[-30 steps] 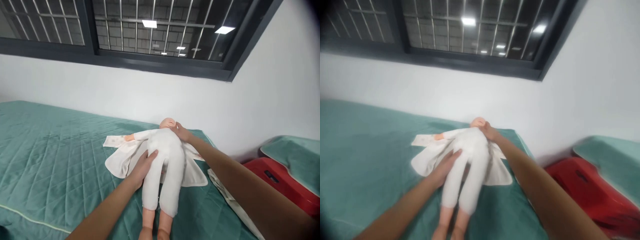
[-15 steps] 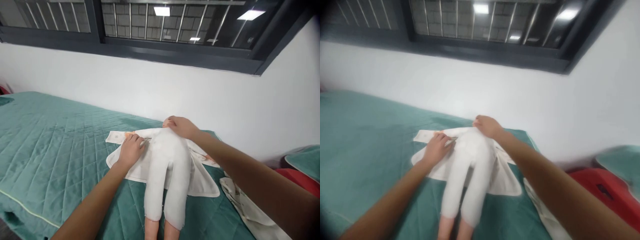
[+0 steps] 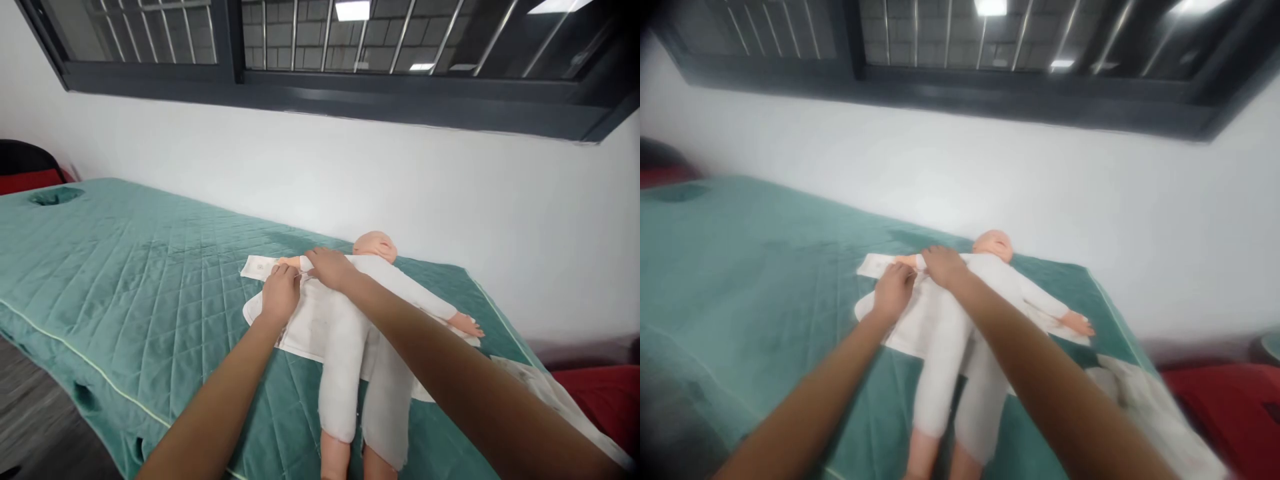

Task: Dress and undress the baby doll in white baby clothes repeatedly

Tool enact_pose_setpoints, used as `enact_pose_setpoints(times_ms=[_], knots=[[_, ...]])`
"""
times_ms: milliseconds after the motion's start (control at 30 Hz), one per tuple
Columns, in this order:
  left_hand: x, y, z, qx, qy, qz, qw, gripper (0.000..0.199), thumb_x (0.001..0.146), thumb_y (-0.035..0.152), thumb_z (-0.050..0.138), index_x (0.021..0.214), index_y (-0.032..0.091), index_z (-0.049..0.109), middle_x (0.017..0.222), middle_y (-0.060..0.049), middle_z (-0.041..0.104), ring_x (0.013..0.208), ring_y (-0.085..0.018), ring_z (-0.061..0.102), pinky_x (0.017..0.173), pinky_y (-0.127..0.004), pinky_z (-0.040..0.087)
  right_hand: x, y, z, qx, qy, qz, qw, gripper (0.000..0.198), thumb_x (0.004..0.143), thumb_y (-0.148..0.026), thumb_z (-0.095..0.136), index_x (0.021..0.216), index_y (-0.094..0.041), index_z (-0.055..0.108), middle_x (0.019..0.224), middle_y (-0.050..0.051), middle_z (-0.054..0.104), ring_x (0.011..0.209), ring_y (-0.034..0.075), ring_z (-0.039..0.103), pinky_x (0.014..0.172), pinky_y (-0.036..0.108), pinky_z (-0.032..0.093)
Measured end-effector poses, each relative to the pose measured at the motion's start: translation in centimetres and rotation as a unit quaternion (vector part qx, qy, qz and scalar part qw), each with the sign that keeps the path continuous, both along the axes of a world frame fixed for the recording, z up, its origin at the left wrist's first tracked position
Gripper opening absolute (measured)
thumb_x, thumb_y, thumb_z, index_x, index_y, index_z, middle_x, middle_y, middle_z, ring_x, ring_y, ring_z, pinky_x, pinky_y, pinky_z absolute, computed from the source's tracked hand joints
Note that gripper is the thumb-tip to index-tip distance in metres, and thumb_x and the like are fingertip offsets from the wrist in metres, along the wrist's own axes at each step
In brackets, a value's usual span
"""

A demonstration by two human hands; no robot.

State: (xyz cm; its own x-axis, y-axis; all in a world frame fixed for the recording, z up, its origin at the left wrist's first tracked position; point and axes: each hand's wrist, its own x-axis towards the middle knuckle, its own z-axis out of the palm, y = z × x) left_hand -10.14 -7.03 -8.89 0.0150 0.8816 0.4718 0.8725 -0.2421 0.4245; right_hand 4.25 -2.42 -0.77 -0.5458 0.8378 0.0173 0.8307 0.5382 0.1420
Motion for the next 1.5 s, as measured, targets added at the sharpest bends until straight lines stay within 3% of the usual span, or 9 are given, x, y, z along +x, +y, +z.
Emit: enact_pose_setpoints(times_ms=[200,333,433,833,1067,1167,1267,1367,1500], knots=[[-1.0,0.4,-0.1,-0.032,-0.226,0.041,0.973,0.014,0.090,0.026,0.052,0.081,0.021,0.062,0.082,-0.002,0.067,0.081,-0.019,0.060,0.071,-0.029,0.041,2.8,-1.3,0.5,0.035,0.023,-0.009,0.999,0.026,0.094,-0.024,0.049,0.119,-0.019,0.054,0.114,0.012,0.061,0.107,0.028,0.056,0.083,0.038,0.042],[-1.5,0.8,-0.1,-0.024,-0.308,0.042,0.950,0.015,0.088,0.027,0.052,0.081,0.019,0.062,0.081,-0.003,0.068,0.079,-0.017,0.062,0.074,-0.028,0.044,3.6,-1.9,0.1,0.012,0.041,0.036,0.998,0.029,0.096,-0.040,0.049,0.119,-0.023,0.057,0.110,0.008,0.063,0.103,0.025,0.058,0.082,0.035,0.040],[-1.4,0.6,0.0,-0.017,-0.318,0.034,0.947,0.016,0.089,0.029,0.051,0.082,0.019,0.061,0.081,-0.002,0.068,0.078,-0.016,0.062,0.072,-0.027,0.044,3.2,-2.4,-0.3,0.006,0.025,0.036,0.999,0.035,0.098,-0.049,0.043,0.113,-0.023,0.061,0.106,0.008,0.065,0.101,0.025,0.059,0.084,0.036,0.040],[-0.2,-0.6,0.2,0.041,-0.153,-0.132,0.979,0.019,0.095,0.032,0.047,0.087,0.022,0.060,0.086,-0.001,0.063,0.080,-0.016,0.057,0.072,-0.028,0.040,0.3,-1.9,-2.1,0.055,0.013,-0.055,0.997,0.029,0.097,-0.035,0.045,0.113,-0.013,0.058,0.107,0.016,0.067,0.100,0.030,0.060,0.086,0.042,0.042],[-1.0,0.4,-0.4,0.018,-0.176,0.041,0.983,0.017,0.093,0.028,0.045,0.087,0.021,0.060,0.089,-0.005,0.065,0.087,-0.021,0.058,0.077,-0.032,0.042,2.6,-4.2,-0.3,0.080,0.112,-0.046,0.989,0.037,0.095,-0.041,0.047,0.120,-0.016,0.058,0.115,0.013,0.068,0.110,0.028,0.058,0.097,0.041,0.040],[-1.1,0.6,-0.5,-0.009,-0.127,0.071,0.989,0.017,0.091,0.033,0.050,0.085,0.021,0.060,0.090,-0.006,0.064,0.089,-0.024,0.057,0.079,-0.035,0.043,7.1,-6.2,0.0,0.135,0.269,-0.117,0.946,0.039,0.094,-0.037,0.044,0.125,-0.018,0.057,0.123,0.012,0.065,0.115,0.027,0.057,0.098,0.040,0.041],[-0.8,0.4,-0.4,-0.021,-0.085,0.070,0.994,0.025,0.091,0.042,0.051,0.083,0.021,0.061,0.092,-0.007,0.064,0.095,-0.026,0.057,0.084,-0.037,0.043,12.2,-8.1,-0.9,0.214,0.402,-0.264,0.850,0.045,0.087,-0.038,0.047,0.123,-0.013,0.058,0.121,0.017,0.062,0.110,0.029,0.057,0.097,0.043,0.043],[-0.4,0.2,-0.3,-0.023,-0.056,0.079,0.995,0.029,0.089,0.048,0.055,0.091,0.020,0.062,0.101,-0.009,0.063,0.102,-0.028,0.057,0.088,-0.040,0.043,15.5,-9.8,-2.2,0.153,0.449,-0.429,0.769,0.048,0.083,-0.042,0.047,0.120,-0.012,0.058,0.104,0.016,0.067,0.096,0.029,0.061,0.089,0.043,0.046],[0.0,0.0,-0.2,-0.026,-0.018,0.108,0.994,0.040,0.086,0.050,0.059,0.109,0.018,0.058,0.111,-0.012,0.060,0.107,-0.030,0.056,0.090,-0.041,0.044,16.4,-10.9,-2.8,0.053,0.440,-0.482,0.756,0.057,0.085,-0.048,0.043,0.129,-0.014,0.051,0.092,0.014,0.070,0.095,0.032,0.063,0.086,0.044,0.046]])
